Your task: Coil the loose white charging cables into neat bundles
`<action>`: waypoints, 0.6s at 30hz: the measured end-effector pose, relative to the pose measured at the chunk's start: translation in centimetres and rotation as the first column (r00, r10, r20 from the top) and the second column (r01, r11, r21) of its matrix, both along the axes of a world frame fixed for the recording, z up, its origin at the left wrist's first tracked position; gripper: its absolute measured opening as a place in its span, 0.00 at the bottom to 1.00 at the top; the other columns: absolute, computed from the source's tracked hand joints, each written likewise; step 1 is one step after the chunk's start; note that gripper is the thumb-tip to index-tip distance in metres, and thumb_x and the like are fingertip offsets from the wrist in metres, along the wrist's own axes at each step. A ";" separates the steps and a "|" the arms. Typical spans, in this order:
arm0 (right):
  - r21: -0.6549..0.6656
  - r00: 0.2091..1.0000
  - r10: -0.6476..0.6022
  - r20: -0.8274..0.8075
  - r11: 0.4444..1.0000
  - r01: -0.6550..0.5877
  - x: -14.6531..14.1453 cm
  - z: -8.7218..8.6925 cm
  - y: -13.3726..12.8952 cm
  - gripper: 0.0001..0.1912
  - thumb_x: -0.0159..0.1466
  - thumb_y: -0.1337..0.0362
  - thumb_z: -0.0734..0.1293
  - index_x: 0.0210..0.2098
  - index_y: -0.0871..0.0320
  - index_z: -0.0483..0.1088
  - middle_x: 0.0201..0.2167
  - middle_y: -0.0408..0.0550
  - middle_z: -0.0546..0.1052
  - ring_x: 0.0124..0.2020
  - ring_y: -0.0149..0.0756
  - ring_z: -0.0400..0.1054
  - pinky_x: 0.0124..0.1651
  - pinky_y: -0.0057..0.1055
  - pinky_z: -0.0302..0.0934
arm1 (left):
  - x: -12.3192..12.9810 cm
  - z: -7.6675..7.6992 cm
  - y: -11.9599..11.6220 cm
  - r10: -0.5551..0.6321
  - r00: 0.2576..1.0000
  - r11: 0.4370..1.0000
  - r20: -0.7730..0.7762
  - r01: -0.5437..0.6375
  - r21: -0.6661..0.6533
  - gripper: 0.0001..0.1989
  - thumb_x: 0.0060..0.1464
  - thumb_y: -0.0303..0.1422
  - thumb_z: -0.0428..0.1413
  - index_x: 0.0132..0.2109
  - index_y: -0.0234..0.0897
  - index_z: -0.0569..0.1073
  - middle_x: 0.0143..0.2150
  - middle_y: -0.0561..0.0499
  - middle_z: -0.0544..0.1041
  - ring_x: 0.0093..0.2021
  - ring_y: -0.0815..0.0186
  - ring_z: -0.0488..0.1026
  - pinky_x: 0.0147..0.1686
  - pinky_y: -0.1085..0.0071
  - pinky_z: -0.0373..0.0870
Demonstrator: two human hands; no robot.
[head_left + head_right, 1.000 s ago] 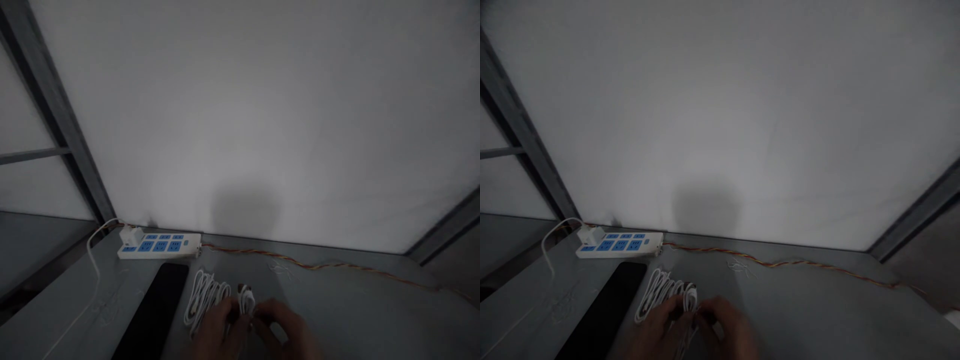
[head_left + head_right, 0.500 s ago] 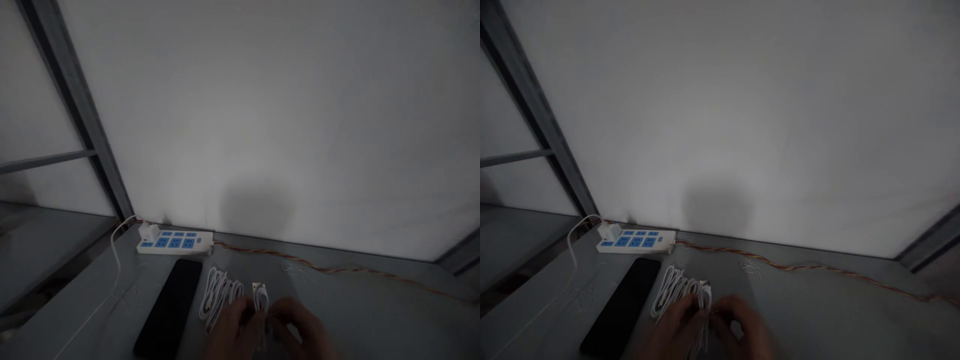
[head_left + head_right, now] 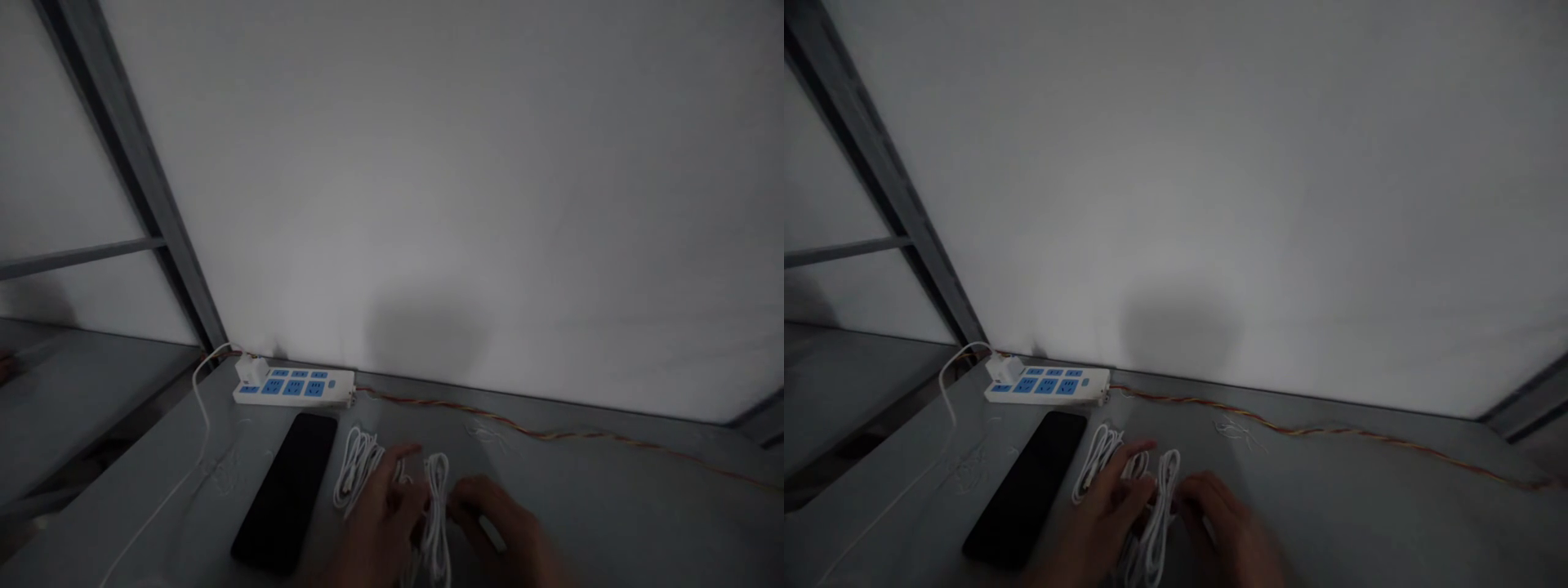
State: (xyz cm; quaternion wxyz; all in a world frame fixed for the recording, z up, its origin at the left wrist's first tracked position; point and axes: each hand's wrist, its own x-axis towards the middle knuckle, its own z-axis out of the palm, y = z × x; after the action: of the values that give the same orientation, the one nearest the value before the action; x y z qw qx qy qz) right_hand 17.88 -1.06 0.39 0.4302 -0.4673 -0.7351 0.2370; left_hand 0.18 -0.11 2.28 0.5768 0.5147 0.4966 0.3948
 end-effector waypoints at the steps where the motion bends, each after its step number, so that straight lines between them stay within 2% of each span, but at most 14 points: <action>1: -0.057 1.000 -0.023 -0.010 0.998 0.023 0.2 0.1 0.1 0.06 0.65 0.60 0.66 0.32 0.52 0.73 0.28 0.44 0.79 0.29 0.34 0.75 0.36 0.25 0.69 | 0.0 0.1 -0.2 -0.022 1.000 0.999 -0.006 0.022 0.045 0.19 0.56 0.40 0.54 0.51 0.35 0.71 0.24 0.56 0.72 0.27 0.67 0.71 0.27 0.75 0.65; 3: -0.181 0.998 -0.056 -0.027 0.982 0.050 0.5 0.3 0.2 0.07 0.64 0.60 0.66 0.30 0.53 0.72 0.26 0.42 0.79 0.28 0.34 0.74 0.34 0.25 0.69 | 0.1 0.1 -0.6 -0.074 0.996 0.985 -0.057 0.082 0.151 0.12 0.57 0.35 0.53 0.45 0.36 0.76 0.31 0.51 0.78 0.33 0.64 0.75 0.33 0.74 0.68; 6: -0.296 0.996 -0.053 -0.065 0.955 0.031 0.7 1.0 0.3 0.10 0.63 0.57 0.66 0.28 0.54 0.72 0.25 0.43 0.79 0.28 0.36 0.75 0.33 0.25 0.68 | 0.0 -0.3 -0.8 -0.088 0.976 0.953 -0.198 0.141 0.269 0.12 0.57 0.32 0.55 0.47 0.40 0.78 0.40 0.47 0.82 0.40 0.60 0.78 0.43 0.70 0.70; 9: -0.325 0.994 -0.039 -0.102 0.946 0.003 0.5 1.6 0.3 0.10 0.61 0.56 0.66 0.28 0.54 0.72 0.25 0.44 0.79 0.28 0.37 0.74 0.32 0.26 0.68 | -0.4 -0.8 -0.7 -0.017 0.949 0.924 -0.315 0.135 0.358 0.11 0.58 0.34 0.56 0.45 0.45 0.81 0.41 0.47 0.83 0.41 0.57 0.78 0.46 0.66 0.69; 12: -0.324 0.991 -0.052 -0.124 0.946 0.009 0.2 2.1 0.1 0.08 0.59 0.58 0.65 0.27 0.54 0.71 0.24 0.43 0.78 0.26 0.36 0.73 0.29 0.26 0.67 | -1.0 -0.9 -0.2 0.057 0.936 0.855 -0.347 0.133 0.502 0.09 0.55 0.34 0.59 0.42 0.48 0.82 0.46 0.46 0.81 0.43 0.56 0.76 0.45 0.65 0.69; 14: -0.331 0.992 -0.038 -0.120 0.944 -0.003 0.2 2.2 0.0 0.06 0.58 0.61 0.65 0.26 0.54 0.71 0.24 0.43 0.78 0.26 0.36 0.72 0.28 0.25 0.66 | -1.3 -0.7 0.0 0.033 0.940 0.812 -0.339 0.173 0.558 0.08 0.54 0.35 0.61 0.41 0.48 0.82 0.49 0.46 0.79 0.46 0.55 0.75 0.47 0.64 0.69; 16: -0.314 0.996 -0.024 -0.089 0.949 -0.005 0.1 2.1 -0.2 0.03 0.56 0.64 0.66 0.26 0.54 0.71 0.24 0.43 0.79 0.26 0.37 0.73 0.28 0.25 0.65 | -1.4 -0.4 0.0 -0.017 0.947 0.825 -0.322 0.196 0.531 0.07 0.54 0.36 0.60 0.40 0.46 0.82 0.45 0.46 0.81 0.46 0.55 0.76 0.48 0.64 0.68; 18: -0.269 0.998 -0.032 -0.046 0.963 0.018 0.0 1.7 -0.3 0.02 0.56 0.65 0.67 0.27 0.53 0.72 0.25 0.43 0.80 0.27 0.37 0.74 0.29 0.25 0.66 | -1.2 -0.2 -0.2 -0.037 0.951 0.886 -0.306 0.173 0.431 0.08 0.54 0.37 0.60 0.41 0.44 0.80 0.40 0.47 0.82 0.44 0.55 0.77 0.46 0.66 0.68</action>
State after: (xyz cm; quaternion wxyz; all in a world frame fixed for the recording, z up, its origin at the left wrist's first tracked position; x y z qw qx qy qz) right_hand 17.88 -1.39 2.13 0.3840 -0.5245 -0.6792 0.3407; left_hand -1.05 -0.30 2.08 0.3828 0.7132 0.4410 0.3876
